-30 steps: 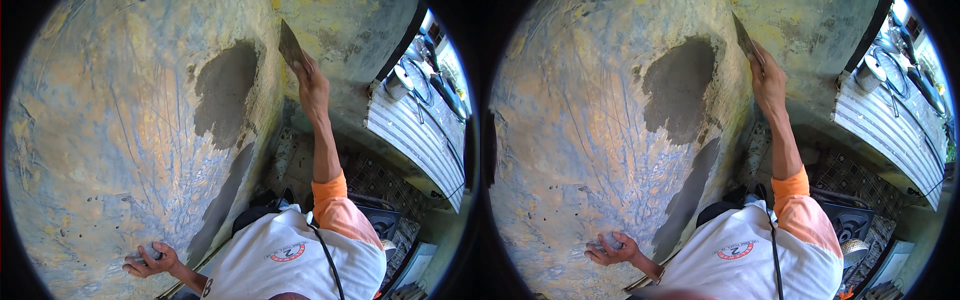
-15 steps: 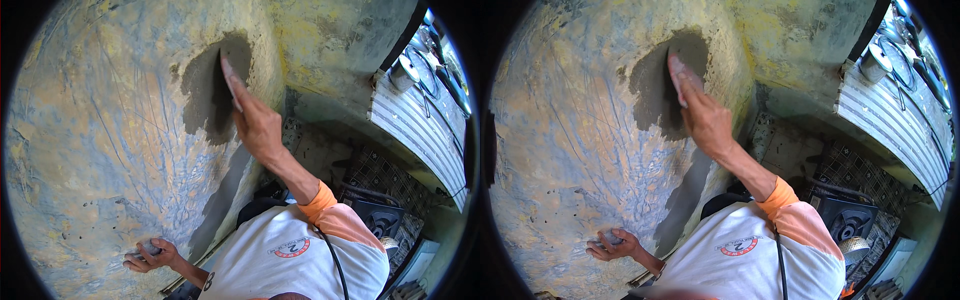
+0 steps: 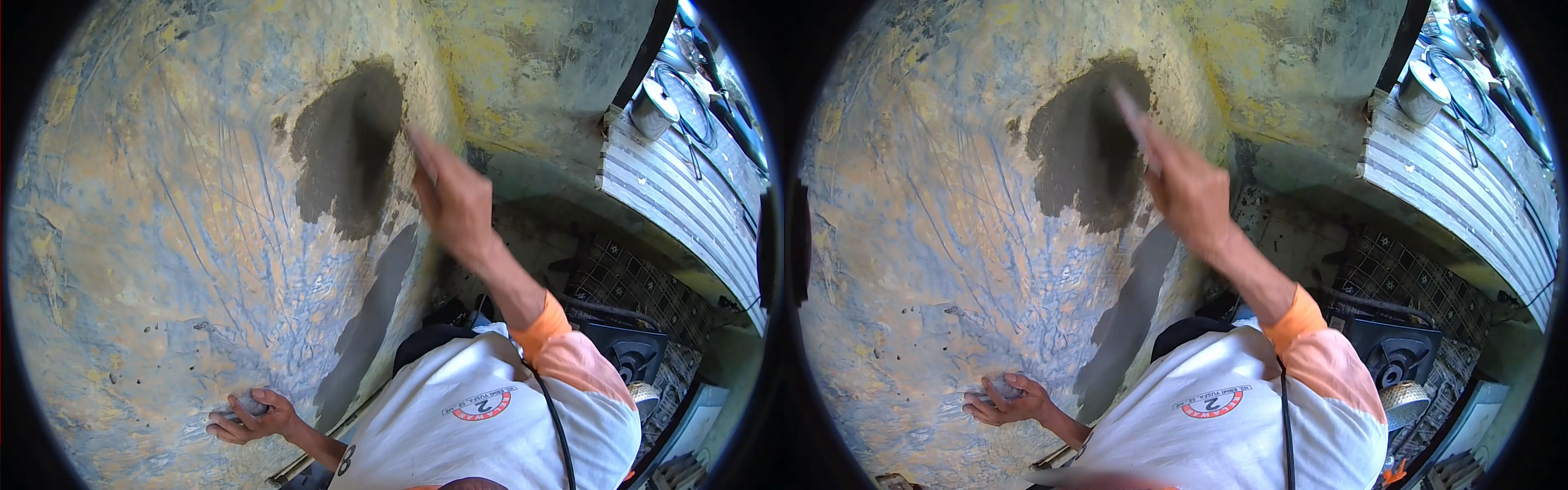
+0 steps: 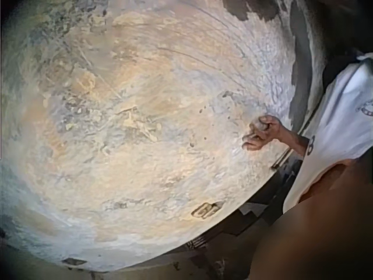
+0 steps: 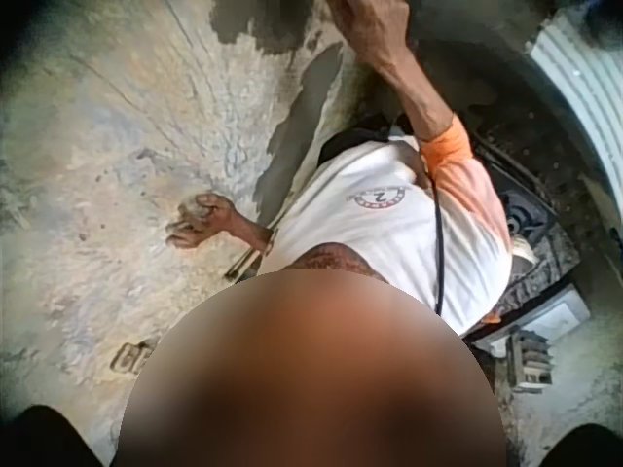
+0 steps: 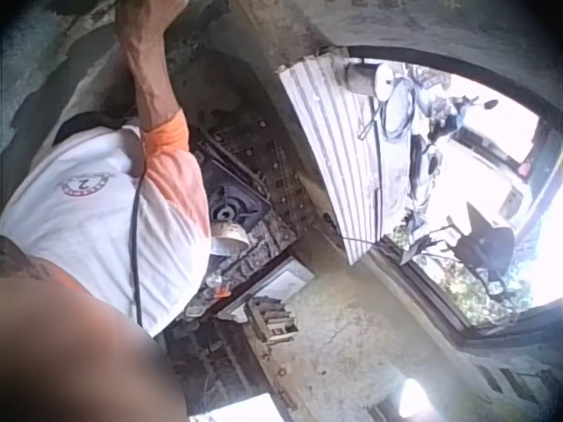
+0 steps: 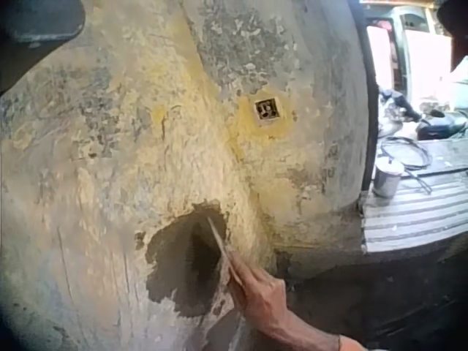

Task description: The person patches a hole in a wall with cement mortar using a trowel to apply the mortar and a wooden float to smooth it.

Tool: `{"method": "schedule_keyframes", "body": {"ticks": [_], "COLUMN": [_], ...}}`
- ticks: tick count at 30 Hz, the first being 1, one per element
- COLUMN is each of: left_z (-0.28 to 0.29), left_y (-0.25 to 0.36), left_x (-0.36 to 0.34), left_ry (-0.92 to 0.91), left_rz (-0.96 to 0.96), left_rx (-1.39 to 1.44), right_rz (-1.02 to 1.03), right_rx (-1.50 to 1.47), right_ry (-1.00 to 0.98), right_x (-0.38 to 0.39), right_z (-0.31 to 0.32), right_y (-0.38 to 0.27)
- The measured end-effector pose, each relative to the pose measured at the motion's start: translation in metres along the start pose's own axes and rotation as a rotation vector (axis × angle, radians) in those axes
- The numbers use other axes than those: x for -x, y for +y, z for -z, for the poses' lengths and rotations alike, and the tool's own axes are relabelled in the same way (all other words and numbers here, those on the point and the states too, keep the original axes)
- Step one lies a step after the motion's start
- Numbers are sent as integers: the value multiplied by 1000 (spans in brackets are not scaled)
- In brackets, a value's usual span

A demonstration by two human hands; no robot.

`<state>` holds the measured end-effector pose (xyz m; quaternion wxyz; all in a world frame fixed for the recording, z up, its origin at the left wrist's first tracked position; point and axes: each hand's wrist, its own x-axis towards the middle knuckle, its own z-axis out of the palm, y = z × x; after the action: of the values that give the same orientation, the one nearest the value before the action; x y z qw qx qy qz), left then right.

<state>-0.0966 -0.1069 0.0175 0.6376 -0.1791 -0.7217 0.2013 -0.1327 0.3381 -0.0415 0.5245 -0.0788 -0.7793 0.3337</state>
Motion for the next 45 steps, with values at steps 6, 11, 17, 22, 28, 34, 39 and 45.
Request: {"method": "schedule_keyframes", "body": {"ticks": [6, 11, 17, 22, 28, 34, 39, 45], "left_z": [-4, -1, -2, -3, -4, -2, -7, -3], "left_y": [2, 2, 1, 2, 2, -2, 1, -4], "left_x": [1, 2, 1, -1, 4, 3, -1, 7], "left_ry": [-5, -8, -14, 0, -10, -23, 13, 10], "left_rz": [7, 2, -2, -7, -3, 5, -2, 5], "left_rx": [29, -14, -6, -2, -3, 5, 41, 18], "right_rz": [-46, 259, 121, -270, -117, 94, 165, 265], "right_rx": [87, 87, -119, 49, -119, -118, -83, -32], "right_ry": [-67, -205, -39, -17, -175, -189, -286, -190], "right_x": [-36, 47, 52, 14, 98, 91, 97, 65], "right_z": [-25, -18, 5, -30, -43, -5, -19, 7], "right_y": [9, -54, -13, 63, -14, -21, -24, -29]}}
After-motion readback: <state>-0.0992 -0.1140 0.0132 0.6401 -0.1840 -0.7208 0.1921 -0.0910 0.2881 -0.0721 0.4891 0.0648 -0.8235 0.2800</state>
